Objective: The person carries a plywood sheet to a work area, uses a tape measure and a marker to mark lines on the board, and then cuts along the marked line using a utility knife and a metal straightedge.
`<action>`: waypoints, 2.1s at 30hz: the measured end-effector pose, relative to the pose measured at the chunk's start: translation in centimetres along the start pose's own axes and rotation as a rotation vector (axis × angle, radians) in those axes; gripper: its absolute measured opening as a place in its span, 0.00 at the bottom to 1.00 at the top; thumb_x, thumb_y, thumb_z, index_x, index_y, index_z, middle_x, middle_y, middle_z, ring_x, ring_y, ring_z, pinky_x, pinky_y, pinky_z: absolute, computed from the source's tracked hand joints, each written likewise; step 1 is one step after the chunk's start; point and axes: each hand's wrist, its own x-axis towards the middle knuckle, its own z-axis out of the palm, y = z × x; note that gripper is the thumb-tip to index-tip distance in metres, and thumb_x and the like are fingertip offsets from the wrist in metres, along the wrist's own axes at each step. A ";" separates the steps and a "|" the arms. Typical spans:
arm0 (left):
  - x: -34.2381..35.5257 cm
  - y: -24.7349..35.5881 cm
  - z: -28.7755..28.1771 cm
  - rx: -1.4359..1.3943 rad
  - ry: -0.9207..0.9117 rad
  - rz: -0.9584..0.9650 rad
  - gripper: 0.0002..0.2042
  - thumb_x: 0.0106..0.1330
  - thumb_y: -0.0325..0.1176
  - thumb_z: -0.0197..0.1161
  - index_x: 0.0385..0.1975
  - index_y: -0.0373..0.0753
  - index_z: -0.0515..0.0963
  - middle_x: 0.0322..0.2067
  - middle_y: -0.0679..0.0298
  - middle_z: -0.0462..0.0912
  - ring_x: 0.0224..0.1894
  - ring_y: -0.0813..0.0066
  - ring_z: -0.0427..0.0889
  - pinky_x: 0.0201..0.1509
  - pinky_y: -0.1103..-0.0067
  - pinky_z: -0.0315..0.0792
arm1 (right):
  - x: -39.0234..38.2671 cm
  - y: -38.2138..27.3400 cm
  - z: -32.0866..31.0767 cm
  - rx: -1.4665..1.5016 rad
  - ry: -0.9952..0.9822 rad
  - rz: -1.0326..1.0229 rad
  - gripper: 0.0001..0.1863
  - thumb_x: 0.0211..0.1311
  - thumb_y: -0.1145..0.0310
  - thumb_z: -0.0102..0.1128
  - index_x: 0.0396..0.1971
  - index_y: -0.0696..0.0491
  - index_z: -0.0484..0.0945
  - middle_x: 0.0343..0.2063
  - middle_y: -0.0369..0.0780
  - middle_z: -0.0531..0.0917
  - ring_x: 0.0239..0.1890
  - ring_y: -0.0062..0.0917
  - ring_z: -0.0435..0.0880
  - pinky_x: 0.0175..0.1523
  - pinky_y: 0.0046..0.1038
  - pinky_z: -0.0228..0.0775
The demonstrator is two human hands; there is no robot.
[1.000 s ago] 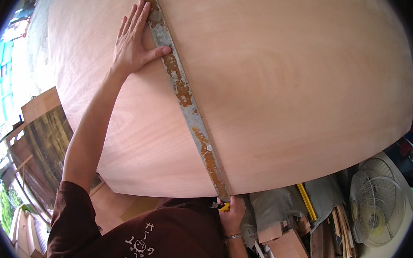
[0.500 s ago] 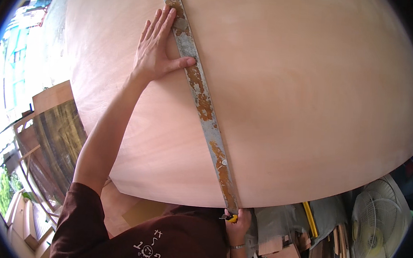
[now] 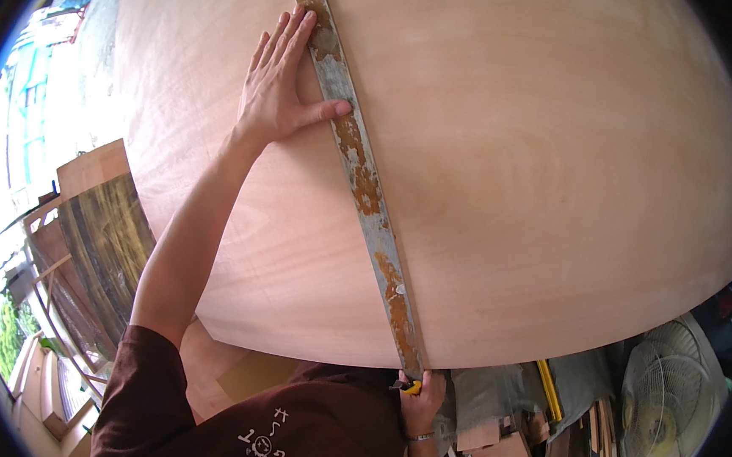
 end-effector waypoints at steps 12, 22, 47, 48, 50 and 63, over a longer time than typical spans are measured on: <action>-3.4 3.8 -0.7 -0.027 -0.168 -0.099 0.61 0.39 0.63 0.80 0.72 0.37 0.57 0.75 0.53 0.53 0.77 0.57 0.51 0.81 0.61 0.44 | 0.4 -0.6 -0.3 -0.024 -0.017 -0.007 0.30 0.50 0.66 0.78 0.49 0.62 0.73 0.35 0.49 0.77 0.37 0.49 0.77 0.41 0.45 0.69; -4.1 4.1 -2.3 -0.173 -0.141 0.008 0.66 0.37 0.64 0.80 0.75 0.37 0.51 0.76 0.53 0.49 0.79 0.56 0.46 0.81 0.59 0.40 | 0.2 -1.0 -0.1 0.005 -0.049 0.045 0.28 0.53 0.65 0.77 0.48 0.61 0.71 0.35 0.50 0.76 0.36 0.48 0.76 0.41 0.42 0.70; -6.2 9.5 -4.7 -0.126 -0.450 -0.258 0.69 0.37 0.57 0.81 0.76 0.36 0.42 0.78 0.56 0.41 0.80 0.55 0.39 0.80 0.53 0.42 | 46.6 -27.1 -2.1 -0.277 0.046 -0.314 0.19 0.70 0.67 0.49 0.56 0.61 0.73 0.33 0.57 0.85 0.39 0.51 0.86 0.45 0.49 0.79; -6.2 9.4 -4.7 -0.131 -0.452 -0.258 0.69 0.37 0.56 0.82 0.76 0.36 0.43 0.78 0.57 0.41 0.80 0.55 0.39 0.80 0.53 0.41 | 46.4 -27.0 -2.1 -0.287 0.034 -0.321 0.20 0.70 0.67 0.49 0.57 0.60 0.73 0.33 0.57 0.85 0.39 0.51 0.86 0.45 0.49 0.79; -6.3 9.2 -4.6 -0.131 -0.463 -0.250 0.68 0.37 0.56 0.82 0.77 0.38 0.43 0.78 0.58 0.41 0.80 0.55 0.38 0.80 0.54 0.41 | 45.7 -26.9 -2.0 -0.323 0.015 -0.279 0.20 0.69 0.66 0.51 0.57 0.58 0.74 0.33 0.57 0.85 0.39 0.51 0.86 0.44 0.49 0.79; -6.9 9.1 -3.9 -0.055 -0.369 -0.240 0.68 0.33 0.59 0.82 0.76 0.39 0.48 0.77 0.59 0.45 0.79 0.57 0.42 0.79 0.51 0.43 | 36.3 -23.8 -2.4 -0.390 0.043 -0.255 0.21 0.66 0.70 0.54 0.57 0.58 0.76 0.29 0.55 0.85 0.35 0.49 0.87 0.38 0.47 0.80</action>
